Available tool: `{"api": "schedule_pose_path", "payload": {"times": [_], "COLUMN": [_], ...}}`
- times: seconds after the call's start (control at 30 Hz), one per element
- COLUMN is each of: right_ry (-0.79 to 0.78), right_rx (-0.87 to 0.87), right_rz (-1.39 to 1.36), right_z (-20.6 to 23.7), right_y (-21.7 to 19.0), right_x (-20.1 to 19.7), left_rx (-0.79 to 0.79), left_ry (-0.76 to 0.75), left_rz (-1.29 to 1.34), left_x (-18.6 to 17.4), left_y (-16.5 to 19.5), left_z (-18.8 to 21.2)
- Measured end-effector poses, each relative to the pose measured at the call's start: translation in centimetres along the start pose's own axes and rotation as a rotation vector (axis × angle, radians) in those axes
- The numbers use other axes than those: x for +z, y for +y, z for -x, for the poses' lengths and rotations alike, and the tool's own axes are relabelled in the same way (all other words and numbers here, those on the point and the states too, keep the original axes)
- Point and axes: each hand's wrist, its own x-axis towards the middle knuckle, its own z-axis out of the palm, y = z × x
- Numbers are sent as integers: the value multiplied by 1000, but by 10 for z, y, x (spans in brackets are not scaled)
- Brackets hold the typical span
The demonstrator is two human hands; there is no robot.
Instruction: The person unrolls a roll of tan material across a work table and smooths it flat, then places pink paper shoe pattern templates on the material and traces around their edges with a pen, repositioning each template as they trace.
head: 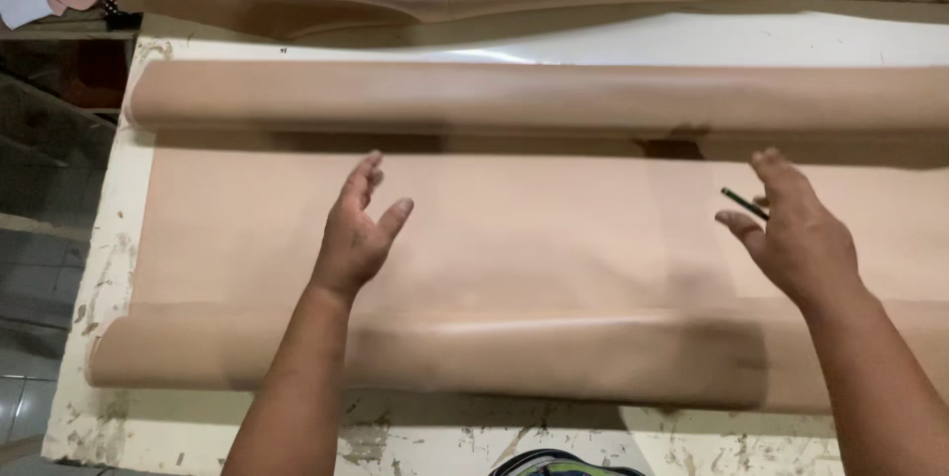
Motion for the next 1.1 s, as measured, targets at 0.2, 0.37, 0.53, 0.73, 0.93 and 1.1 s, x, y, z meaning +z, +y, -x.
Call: {"api": "schedule_pose_path", "payload": {"times": [0.2, 0.37, 0.53, 0.73, 0.93, 1.1], "right_ry": [-458, -488, -108, -399, -797, -155], "right_rx": [123, 205, 75, 195, 304, 105], "right_rz": [25, 185, 71, 106, 269, 254], "right_z": [119, 176, 192, 225, 225, 172], "right_y": [41, 97, 132, 148, 146, 122], "right_x": [33, 65, 94, 60, 8, -3], "left_rx": [-382, -53, -81, -175, -630, -346], "left_ry": [-496, -270, -108, -200, -609, -93], "left_rz": [-476, -902, -912, -975, -1022, -1035], "left_x": [0, 1, -17, -39, -59, -30], "left_y": [18, -9, -44, -20, 10, 18], "left_z": [131, 200, 220, 259, 257, 215]}}
